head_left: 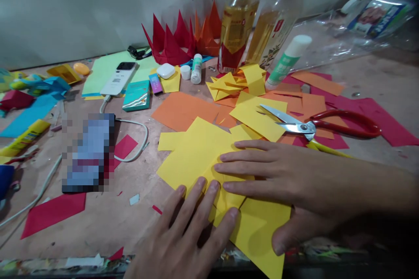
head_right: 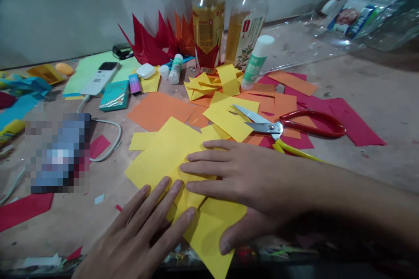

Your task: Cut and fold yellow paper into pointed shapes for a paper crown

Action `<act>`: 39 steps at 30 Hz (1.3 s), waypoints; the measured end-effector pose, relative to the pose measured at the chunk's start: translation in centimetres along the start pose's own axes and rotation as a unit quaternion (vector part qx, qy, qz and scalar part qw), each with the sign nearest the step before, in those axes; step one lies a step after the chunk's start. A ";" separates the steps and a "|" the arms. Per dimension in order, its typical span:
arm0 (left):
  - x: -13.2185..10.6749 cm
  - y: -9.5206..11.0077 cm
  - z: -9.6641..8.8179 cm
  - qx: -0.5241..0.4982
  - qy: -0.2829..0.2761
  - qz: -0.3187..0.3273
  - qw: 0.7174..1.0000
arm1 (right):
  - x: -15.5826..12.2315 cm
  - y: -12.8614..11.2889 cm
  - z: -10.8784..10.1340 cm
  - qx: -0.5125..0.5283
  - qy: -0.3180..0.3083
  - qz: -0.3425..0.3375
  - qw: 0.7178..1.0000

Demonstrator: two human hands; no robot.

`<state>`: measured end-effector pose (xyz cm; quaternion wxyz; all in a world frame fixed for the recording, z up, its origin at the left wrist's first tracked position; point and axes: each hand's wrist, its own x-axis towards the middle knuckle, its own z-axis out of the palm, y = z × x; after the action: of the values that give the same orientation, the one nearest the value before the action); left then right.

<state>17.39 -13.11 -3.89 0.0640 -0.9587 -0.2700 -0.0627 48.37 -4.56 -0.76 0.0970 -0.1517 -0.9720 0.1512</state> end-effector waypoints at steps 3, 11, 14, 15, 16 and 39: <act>0.0 0.0 -0.1 -0.002 -0.005 0.007 1.000 | -0.2 0.5 0.8 -0.009 0.017 -0.024 1.000; -0.3 0.2 0.2 -0.038 0.012 -0.032 0.999 | -0.5 0.4 1.0 -0.031 0.029 -0.033 0.999; -0.4 -0.2 0.0 -0.014 -0.017 0.009 1.000 | -0.7 0.4 1.0 -0.037 0.009 -0.025 0.999; -0.4 -0.2 -0.1 -0.008 -0.025 0.019 0.999 | -0.7 0.4 1.0 -0.036 0.006 -0.023 0.999; -0.4 -0.3 -0.1 -0.005 -0.028 0.024 0.999 | -0.8 0.4 1.0 -0.035 0.006 -0.022 0.999; -0.3 0.5 0.0 -0.045 0.022 -0.029 0.998 | 0.3 -0.5 3.0 0.005 0.135 0.072 0.988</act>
<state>17.43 -13.71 -3.99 0.0245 -0.9508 -0.2930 -0.0976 47.28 -5.74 -3.31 0.2170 -0.2403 -0.9357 0.1404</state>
